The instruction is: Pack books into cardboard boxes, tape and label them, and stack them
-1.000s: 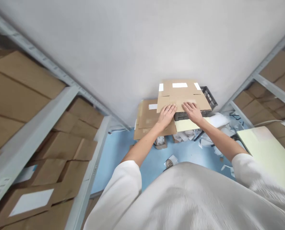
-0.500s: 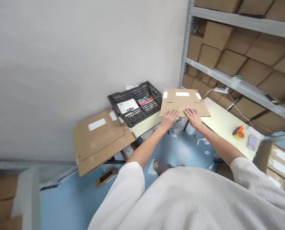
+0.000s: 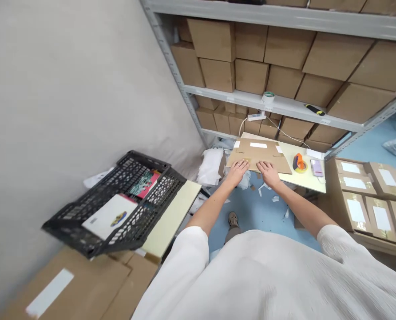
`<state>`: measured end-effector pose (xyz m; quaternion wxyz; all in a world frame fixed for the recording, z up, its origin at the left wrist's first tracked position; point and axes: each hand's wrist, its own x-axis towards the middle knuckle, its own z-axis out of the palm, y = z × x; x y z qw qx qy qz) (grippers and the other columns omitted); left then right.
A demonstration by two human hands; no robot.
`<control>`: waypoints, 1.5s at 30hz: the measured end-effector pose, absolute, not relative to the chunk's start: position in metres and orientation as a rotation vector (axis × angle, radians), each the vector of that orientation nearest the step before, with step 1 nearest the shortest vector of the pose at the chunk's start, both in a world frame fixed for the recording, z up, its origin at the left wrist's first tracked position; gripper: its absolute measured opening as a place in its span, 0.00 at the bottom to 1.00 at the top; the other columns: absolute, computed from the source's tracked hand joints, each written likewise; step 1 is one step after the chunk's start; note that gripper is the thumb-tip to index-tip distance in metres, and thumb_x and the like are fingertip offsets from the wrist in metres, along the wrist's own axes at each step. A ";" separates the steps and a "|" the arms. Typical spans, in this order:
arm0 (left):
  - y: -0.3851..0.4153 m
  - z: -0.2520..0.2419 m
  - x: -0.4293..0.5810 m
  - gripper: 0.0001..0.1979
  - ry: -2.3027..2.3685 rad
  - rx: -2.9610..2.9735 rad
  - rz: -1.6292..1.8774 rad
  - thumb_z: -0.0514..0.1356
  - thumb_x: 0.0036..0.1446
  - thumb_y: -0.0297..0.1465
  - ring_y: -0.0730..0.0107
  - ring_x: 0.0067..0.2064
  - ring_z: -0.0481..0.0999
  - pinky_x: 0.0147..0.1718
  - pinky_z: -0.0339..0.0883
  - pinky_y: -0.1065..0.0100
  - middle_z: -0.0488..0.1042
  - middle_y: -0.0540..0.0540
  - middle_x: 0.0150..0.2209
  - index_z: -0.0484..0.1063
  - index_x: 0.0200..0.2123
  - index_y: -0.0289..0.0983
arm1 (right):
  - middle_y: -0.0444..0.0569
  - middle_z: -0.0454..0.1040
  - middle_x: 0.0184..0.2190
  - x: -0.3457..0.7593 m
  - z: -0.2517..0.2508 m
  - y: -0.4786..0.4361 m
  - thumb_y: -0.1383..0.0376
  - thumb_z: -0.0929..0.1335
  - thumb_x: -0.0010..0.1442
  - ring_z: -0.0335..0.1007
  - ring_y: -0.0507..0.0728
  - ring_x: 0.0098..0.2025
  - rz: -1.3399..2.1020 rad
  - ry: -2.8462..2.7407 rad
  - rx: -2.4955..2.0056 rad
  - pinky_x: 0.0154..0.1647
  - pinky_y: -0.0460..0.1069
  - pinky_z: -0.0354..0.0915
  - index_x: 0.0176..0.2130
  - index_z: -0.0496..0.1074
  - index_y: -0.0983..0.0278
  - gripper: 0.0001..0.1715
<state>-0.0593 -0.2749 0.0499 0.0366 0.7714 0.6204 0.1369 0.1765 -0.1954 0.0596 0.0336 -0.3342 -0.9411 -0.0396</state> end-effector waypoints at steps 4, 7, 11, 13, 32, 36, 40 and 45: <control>-0.222 0.036 -0.083 0.34 1.740 2.445 0.338 0.49 0.70 0.20 0.57 0.78 0.64 0.76 0.56 0.48 0.70 0.42 0.76 0.70 0.74 0.43 | 0.62 0.69 0.75 0.160 0.044 -0.178 0.72 0.57 0.74 0.61 0.69 0.72 -0.087 -2.829 -1.241 0.69 0.61 0.55 0.77 0.64 0.67 0.37; -0.189 0.028 -0.103 0.35 1.640 2.487 0.293 0.49 0.68 0.19 0.56 0.78 0.64 0.76 0.55 0.47 0.70 0.43 0.75 0.69 0.75 0.43 | 0.62 0.68 0.76 0.140 0.034 -0.166 0.72 0.57 0.74 0.60 0.70 0.72 -0.051 -2.785 -1.389 0.70 0.62 0.54 0.77 0.65 0.67 0.37; -0.158 0.013 -0.126 0.36 1.546 2.504 0.252 0.49 0.68 0.19 0.56 0.79 0.63 0.76 0.54 0.47 0.70 0.43 0.76 0.68 0.75 0.44 | 0.61 0.65 0.77 0.114 0.018 -0.156 0.72 0.58 0.73 0.59 0.70 0.72 0.026 -2.730 -1.568 0.71 0.61 0.52 0.78 0.63 0.67 0.38; -0.150 0.003 -0.136 0.37 1.530 2.493 0.227 0.49 0.68 0.19 0.57 0.79 0.62 0.77 0.53 0.47 0.69 0.43 0.76 0.67 0.76 0.44 | 0.63 0.65 0.77 0.102 0.010 -0.155 0.72 0.58 0.74 0.58 0.70 0.72 0.071 -2.705 -1.625 0.71 0.61 0.52 0.78 0.62 0.68 0.38; -0.174 -0.038 -0.171 0.34 1.746 2.079 0.306 0.54 0.64 0.20 0.52 0.77 0.64 0.78 0.51 0.43 0.68 0.37 0.76 0.70 0.72 0.40 | 0.65 0.71 0.71 0.087 -0.003 -0.113 0.61 0.59 0.78 0.70 0.71 0.66 0.320 -2.767 -1.713 0.67 0.64 0.64 0.68 0.72 0.67 0.29; -0.174 -0.047 -0.164 0.31 1.797 2.034 0.305 0.54 0.66 0.21 0.53 0.77 0.65 0.77 0.54 0.46 0.67 0.36 0.76 0.71 0.71 0.38 | 0.64 0.71 0.71 0.102 -0.012 -0.081 0.61 0.60 0.76 0.69 0.72 0.67 0.384 -2.720 -1.749 0.68 0.64 0.64 0.68 0.73 0.66 0.29; -0.167 -0.059 -0.152 0.30 1.858 1.928 0.242 0.53 0.68 0.22 0.55 0.74 0.69 0.73 0.63 0.49 0.68 0.39 0.76 0.72 0.70 0.41 | 0.63 0.72 0.70 0.123 -0.028 -0.035 0.62 0.61 0.75 0.70 0.69 0.68 0.560 -2.610 -1.892 0.67 0.60 0.67 0.69 0.73 0.67 0.30; -0.150 -0.067 -0.126 0.26 1.950 1.788 0.201 0.54 0.70 0.23 0.55 0.71 0.73 0.72 0.66 0.53 0.71 0.38 0.74 0.74 0.68 0.39 | 0.65 0.72 0.70 0.156 -0.045 0.039 0.61 0.63 0.73 0.72 0.67 0.67 0.754 -2.584 -2.021 0.66 0.55 0.68 0.70 0.72 0.70 0.33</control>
